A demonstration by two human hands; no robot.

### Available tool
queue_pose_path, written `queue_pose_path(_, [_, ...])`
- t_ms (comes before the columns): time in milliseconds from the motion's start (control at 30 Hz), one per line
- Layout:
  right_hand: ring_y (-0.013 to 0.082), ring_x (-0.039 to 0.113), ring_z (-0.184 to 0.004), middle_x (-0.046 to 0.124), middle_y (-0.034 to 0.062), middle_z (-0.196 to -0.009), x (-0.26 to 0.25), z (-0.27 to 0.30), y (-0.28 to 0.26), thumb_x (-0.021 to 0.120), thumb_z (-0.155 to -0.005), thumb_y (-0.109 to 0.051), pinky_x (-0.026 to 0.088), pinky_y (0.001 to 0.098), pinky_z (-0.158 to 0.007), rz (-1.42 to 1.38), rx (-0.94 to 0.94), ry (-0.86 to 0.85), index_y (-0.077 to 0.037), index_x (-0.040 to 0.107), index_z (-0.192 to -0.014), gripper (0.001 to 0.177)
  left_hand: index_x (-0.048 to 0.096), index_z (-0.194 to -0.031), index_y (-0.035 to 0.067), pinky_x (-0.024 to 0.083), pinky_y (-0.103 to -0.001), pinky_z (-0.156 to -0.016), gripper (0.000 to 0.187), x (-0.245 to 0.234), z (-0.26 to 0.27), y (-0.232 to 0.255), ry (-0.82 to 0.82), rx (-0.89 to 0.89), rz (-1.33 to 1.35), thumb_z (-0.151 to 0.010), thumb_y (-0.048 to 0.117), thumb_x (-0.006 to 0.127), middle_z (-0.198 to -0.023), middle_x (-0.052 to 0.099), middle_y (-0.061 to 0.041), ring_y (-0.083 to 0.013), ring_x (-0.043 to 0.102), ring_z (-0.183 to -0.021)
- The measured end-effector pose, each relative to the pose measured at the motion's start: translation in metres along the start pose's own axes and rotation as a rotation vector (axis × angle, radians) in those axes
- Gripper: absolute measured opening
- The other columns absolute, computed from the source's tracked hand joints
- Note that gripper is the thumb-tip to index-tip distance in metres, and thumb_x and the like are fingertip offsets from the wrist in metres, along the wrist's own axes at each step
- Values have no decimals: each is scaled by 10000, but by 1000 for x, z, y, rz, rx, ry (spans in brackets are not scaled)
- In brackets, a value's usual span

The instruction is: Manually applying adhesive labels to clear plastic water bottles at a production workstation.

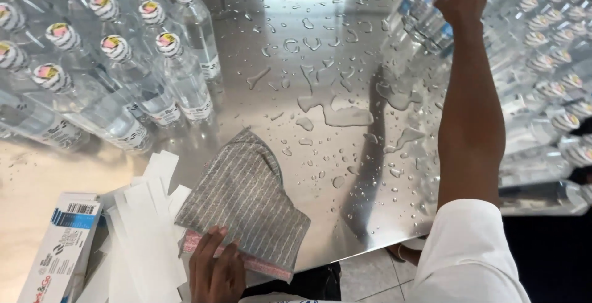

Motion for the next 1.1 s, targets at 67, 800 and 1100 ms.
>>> queue_pose_path(67, [449,-190,-1628,-162,257,-1798,16,-6,14,1000,-1288,-297,1,559,-1445,-61,99,9,-58,-81,-1791,1216,721,-1103,43,630,-461,-1053,108,-1,-1,-1,13,7,-17,-1033,11,644,-1337,689,-198,-419,722,-1263])
queue_pose_path(800, [321,787,-1124,703,99,-1314,-122,380,-244,843,-745,6,703,451,-867,-1062,-266,-703,-76,445,-1587,935,587,-1442,-58,516,-573,-1141,401,-24,-34,-46,-117,-225,-128,-1119,168,661,-1461,570,-253,-438,553,-1335])
queue_pose_path(1100, [321,743,-1206,656,241,-1408,12,413,-305,973,-777,-129,607,517,-1057,-1079,-499,-1115,-105,488,-1644,994,715,-1061,39,427,-515,-1013,252,-22,-37,-64,-223,-246,-403,-967,230,850,-1324,588,-152,-404,511,-1271])
Point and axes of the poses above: each hand's wrist, its own z-axis away from the middle knuckle, its own x-axis out of the palm, y = z × x, the point moved 4 cm from there along -z, towards the middle knuckle
